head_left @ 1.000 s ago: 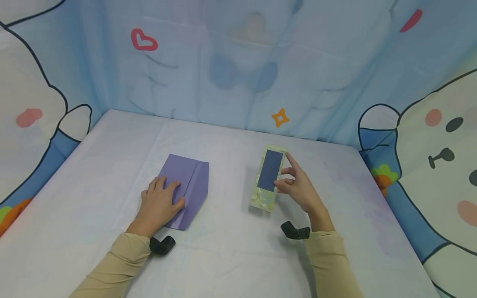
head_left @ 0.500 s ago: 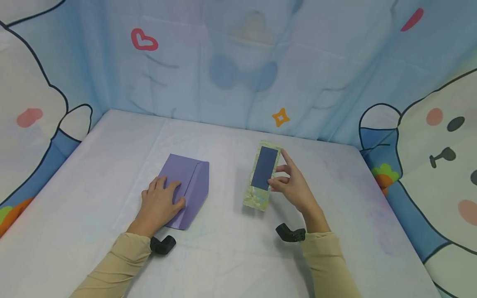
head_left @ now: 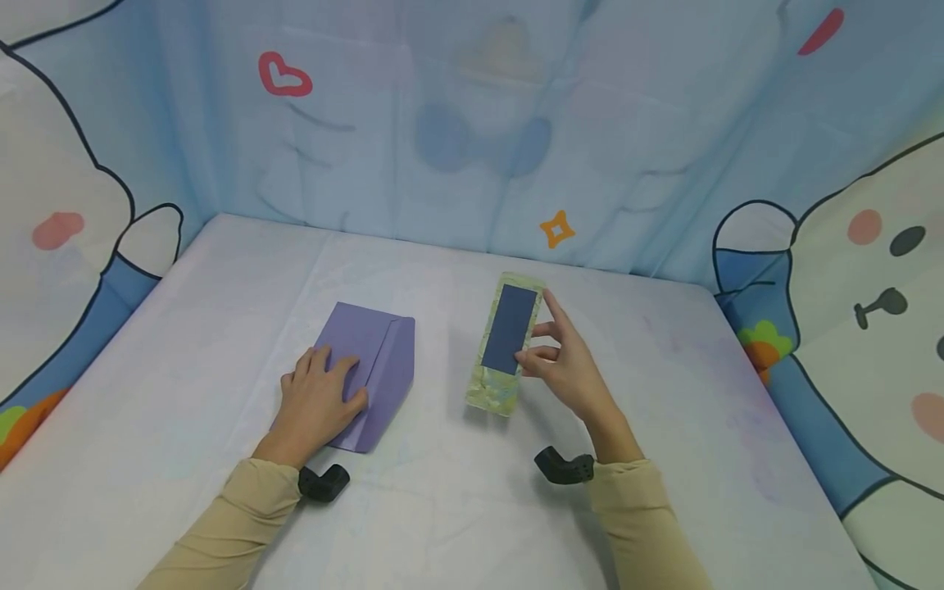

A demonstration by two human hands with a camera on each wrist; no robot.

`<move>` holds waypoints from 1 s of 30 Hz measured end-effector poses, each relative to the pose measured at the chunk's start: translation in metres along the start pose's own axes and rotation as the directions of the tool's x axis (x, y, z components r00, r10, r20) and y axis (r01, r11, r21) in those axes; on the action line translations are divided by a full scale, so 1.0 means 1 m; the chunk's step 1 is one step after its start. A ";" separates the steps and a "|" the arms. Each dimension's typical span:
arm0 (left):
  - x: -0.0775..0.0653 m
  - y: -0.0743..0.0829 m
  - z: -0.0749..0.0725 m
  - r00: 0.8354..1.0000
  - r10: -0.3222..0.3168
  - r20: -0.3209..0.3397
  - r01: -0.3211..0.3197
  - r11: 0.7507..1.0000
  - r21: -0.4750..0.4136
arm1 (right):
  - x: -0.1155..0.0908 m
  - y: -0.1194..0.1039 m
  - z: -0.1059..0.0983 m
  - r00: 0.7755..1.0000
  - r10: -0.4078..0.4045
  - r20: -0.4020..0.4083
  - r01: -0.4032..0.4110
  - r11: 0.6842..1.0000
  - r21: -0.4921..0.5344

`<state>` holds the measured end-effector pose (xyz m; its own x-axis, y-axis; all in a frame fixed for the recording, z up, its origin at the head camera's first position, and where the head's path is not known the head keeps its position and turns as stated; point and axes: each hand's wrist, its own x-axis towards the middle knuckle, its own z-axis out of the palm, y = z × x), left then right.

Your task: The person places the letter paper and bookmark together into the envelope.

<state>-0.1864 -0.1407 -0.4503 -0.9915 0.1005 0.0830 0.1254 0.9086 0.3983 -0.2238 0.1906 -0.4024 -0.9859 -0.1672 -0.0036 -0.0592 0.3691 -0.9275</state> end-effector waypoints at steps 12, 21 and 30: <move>0.001 -0.001 0.001 1.000 0.007 0.001 -0.007 1.000 -0.004 | -0.001 -0.004 0.013 0.999 -0.031 -0.016 0.030 0.999 -0.026; 0.001 -0.001 0.001 1.000 0.011 0.004 -0.011 1.000 -0.007 | -0.003 -0.007 0.020 0.998 -0.063 -0.031 0.062 0.998 -0.022; 0.001 -0.001 0.001 1.000 0.011 0.005 -0.011 1.000 -0.002 | -0.003 -0.007 0.028 0.994 -0.099 -0.047 0.099 0.995 -0.007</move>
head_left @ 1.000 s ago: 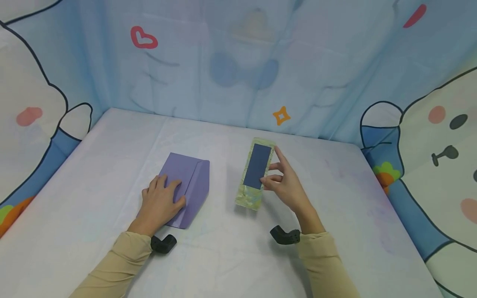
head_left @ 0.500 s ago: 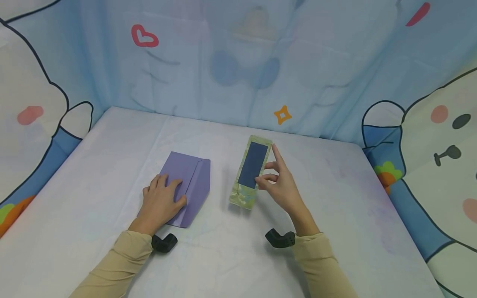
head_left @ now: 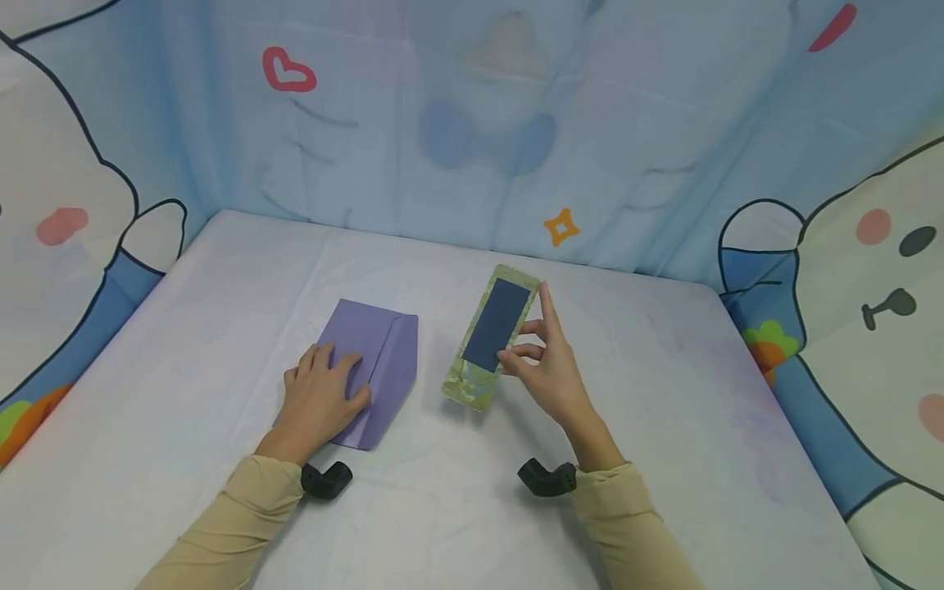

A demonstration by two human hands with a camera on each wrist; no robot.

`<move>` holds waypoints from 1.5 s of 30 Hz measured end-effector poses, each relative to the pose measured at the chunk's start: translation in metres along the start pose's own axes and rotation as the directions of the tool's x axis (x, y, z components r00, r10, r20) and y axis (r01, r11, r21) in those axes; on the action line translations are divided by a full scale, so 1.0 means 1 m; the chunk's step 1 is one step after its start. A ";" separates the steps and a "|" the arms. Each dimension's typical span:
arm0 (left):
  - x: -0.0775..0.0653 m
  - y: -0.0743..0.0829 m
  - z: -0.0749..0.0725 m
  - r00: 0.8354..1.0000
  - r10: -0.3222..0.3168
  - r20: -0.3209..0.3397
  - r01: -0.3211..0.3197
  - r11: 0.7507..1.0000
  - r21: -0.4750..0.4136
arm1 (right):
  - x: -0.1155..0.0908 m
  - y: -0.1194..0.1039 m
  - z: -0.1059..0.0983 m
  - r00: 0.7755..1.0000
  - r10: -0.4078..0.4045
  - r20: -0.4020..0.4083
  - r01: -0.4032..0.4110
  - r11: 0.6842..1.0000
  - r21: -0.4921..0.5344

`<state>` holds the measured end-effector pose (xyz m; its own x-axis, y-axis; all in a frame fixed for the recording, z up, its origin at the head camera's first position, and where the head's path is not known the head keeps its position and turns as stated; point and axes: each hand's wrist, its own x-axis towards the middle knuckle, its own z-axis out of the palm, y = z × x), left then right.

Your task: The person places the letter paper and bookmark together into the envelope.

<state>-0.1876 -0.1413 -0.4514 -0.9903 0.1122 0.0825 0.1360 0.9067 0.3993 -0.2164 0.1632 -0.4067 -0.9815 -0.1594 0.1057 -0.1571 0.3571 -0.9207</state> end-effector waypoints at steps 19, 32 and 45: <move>0.001 -0.001 -0.001 1.000 -0.002 -0.003 0.002 1.000 0.010 | -0.004 0.002 0.031 0.994 -0.096 -0.061 0.097 0.995 0.014; 0.002 0.001 0.002 1.000 -0.013 -0.010 0.013 1.000 0.001 | -0.007 0.003 0.050 0.975 -0.163 -0.153 0.141 0.979 -0.146; 0.017 0.025 0.009 1.000 0.017 0.002 -0.017 0.999 -0.037 | -0.015 0.008 0.050 0.969 -0.109 -0.220 0.075 0.985 -0.156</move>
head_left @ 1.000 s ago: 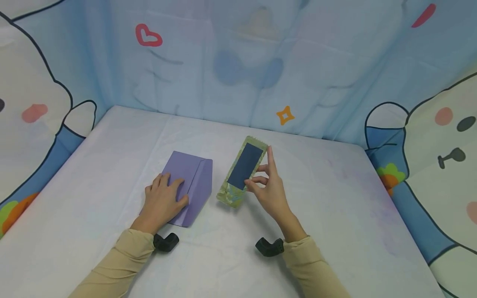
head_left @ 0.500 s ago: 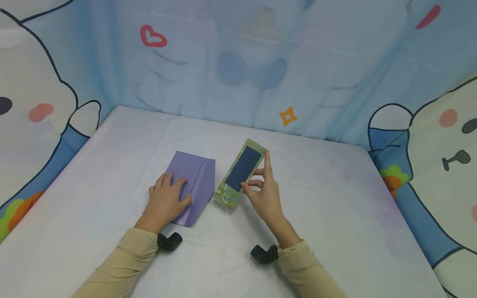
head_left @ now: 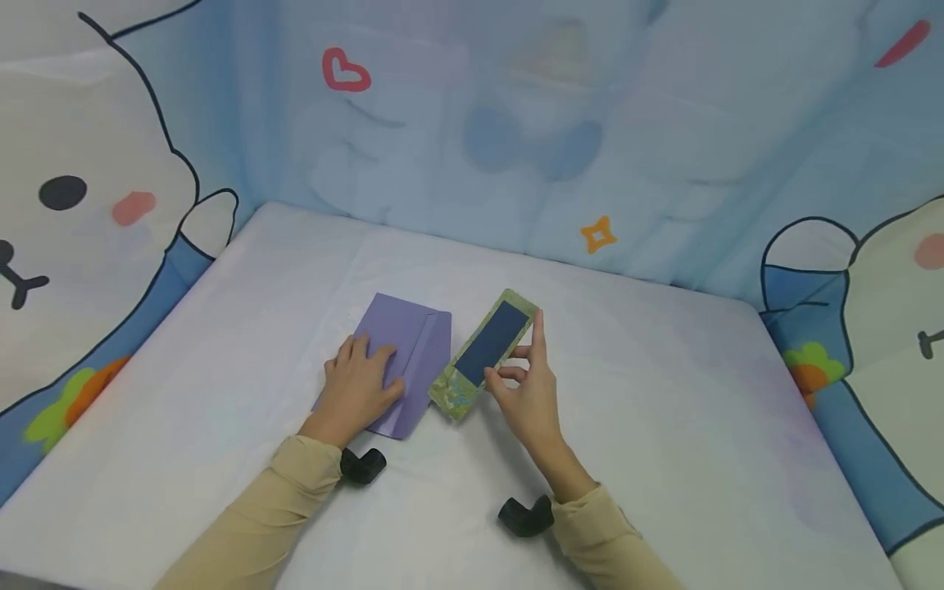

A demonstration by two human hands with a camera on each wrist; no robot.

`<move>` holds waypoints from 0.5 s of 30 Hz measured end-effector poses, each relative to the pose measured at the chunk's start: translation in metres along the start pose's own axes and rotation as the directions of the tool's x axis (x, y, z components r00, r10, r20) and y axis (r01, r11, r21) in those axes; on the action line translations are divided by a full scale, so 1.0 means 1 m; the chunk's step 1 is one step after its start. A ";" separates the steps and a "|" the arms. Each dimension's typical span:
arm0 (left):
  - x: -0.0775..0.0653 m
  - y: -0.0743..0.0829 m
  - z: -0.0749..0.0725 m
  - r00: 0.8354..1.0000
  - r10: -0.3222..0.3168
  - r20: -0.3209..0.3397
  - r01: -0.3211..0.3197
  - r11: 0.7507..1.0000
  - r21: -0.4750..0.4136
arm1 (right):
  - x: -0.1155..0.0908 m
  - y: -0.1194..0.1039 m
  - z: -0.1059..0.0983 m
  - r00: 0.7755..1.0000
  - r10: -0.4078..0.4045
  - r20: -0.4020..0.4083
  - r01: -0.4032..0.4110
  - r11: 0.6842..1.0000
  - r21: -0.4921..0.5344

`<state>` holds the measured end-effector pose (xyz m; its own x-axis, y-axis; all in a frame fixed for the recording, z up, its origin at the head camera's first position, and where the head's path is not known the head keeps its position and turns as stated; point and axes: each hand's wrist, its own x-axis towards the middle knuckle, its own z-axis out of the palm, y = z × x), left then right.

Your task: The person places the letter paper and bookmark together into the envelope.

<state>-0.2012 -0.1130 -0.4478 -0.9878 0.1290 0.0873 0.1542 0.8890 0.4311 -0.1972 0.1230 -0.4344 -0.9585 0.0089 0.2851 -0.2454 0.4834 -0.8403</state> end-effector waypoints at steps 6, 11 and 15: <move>0.001 0.002 0.001 1.000 -0.006 -0.009 0.006 1.000 0.012 | 0.003 -0.001 0.009 0.998 0.067 0.011 -0.067 0.998 -0.016; 0.002 0.003 0.004 1.000 -0.017 -0.008 0.017 1.000 0.007 | 0.006 -0.004 0.014 0.989 0.149 0.019 -0.148 0.989 -0.023; 0.002 0.002 0.005 1.000 -0.020 -0.011 0.020 1.000 0.012 | 0.007 -0.005 0.020 0.988 0.155 0.016 -0.154 0.986 -0.055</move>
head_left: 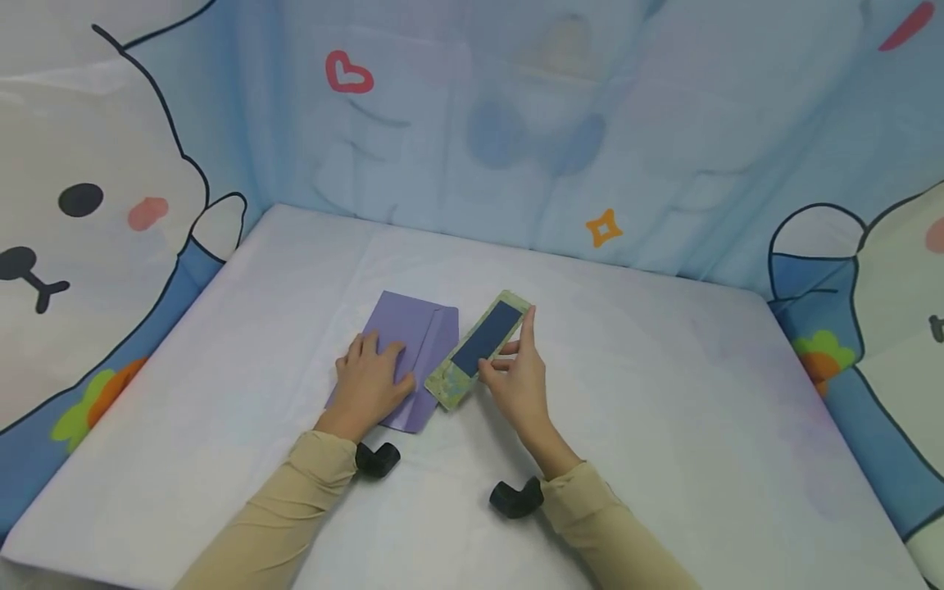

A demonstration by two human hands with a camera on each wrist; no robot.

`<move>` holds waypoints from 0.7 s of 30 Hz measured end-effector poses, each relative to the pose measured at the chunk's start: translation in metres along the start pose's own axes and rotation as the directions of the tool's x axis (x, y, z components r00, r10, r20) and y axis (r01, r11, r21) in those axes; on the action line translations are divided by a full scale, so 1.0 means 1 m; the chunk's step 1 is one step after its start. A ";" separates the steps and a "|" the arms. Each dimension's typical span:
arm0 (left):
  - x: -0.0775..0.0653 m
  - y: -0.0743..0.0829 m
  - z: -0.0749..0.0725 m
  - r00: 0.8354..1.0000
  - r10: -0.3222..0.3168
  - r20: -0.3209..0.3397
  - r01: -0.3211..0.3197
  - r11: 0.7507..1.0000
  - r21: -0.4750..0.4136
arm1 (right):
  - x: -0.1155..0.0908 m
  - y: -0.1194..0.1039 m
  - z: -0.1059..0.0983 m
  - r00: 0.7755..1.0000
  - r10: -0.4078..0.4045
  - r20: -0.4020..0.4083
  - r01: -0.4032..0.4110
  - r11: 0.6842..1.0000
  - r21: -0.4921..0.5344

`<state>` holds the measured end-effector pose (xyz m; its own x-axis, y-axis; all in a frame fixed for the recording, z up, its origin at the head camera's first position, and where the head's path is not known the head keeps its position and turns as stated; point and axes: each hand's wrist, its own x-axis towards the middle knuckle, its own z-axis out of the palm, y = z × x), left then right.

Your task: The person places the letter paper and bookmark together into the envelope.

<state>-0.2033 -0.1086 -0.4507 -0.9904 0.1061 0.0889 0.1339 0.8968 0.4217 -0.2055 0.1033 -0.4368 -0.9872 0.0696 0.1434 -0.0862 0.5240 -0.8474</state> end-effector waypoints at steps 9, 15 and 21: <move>0.000 0.001 0.002 1.000 0.002 -0.005 -0.002 1.000 0.022 | 0.001 -0.005 0.012 1.000 -0.013 0.011 0.013 0.999 -0.035; 0.001 0.001 0.003 1.000 0.004 -0.022 -0.003 0.999 0.042 | 0.002 -0.008 0.019 0.999 0.014 0.051 -0.013 1.000 -0.025; 0.002 0.000 0.003 1.000 0.004 -0.019 -0.003 0.999 0.044 | 0.002 -0.009 0.026 0.996 0.022 0.090 -0.020 0.999 -0.027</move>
<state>-0.2054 -0.1068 -0.4536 -0.9890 0.1014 0.1073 0.1351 0.9144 0.3816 -0.2099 0.0764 -0.4425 -0.9970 0.0043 0.0778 -0.0629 0.5450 -0.8361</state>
